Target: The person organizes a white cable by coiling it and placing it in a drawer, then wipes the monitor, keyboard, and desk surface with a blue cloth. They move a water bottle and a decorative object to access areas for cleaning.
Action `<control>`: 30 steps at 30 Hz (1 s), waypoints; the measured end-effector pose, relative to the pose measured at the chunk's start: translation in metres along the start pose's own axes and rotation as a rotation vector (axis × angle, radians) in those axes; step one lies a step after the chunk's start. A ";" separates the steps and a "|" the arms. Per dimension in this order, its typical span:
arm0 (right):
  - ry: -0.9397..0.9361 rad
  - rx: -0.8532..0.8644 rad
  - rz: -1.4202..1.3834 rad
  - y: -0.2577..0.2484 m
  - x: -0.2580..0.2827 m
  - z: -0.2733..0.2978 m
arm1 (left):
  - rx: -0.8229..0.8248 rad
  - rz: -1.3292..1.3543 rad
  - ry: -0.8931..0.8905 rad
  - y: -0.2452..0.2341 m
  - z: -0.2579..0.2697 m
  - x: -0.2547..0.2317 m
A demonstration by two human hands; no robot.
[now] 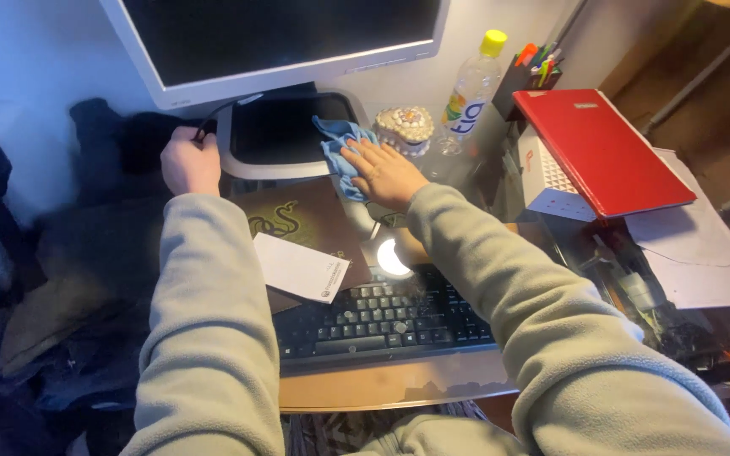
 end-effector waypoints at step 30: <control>-0.001 -0.330 -0.188 -0.087 0.075 0.167 | 0.867 -0.485 0.798 0.090 0.179 -0.298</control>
Point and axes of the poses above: each hand's wrist, its own z-axis away from the middle knuckle, its own y-axis out of the palm, x = y × z, the point moved 7 cm from there along -z, towards the middle knuckle, and after that the axes turned 13 degrees about -y, right-handed, at the moved point
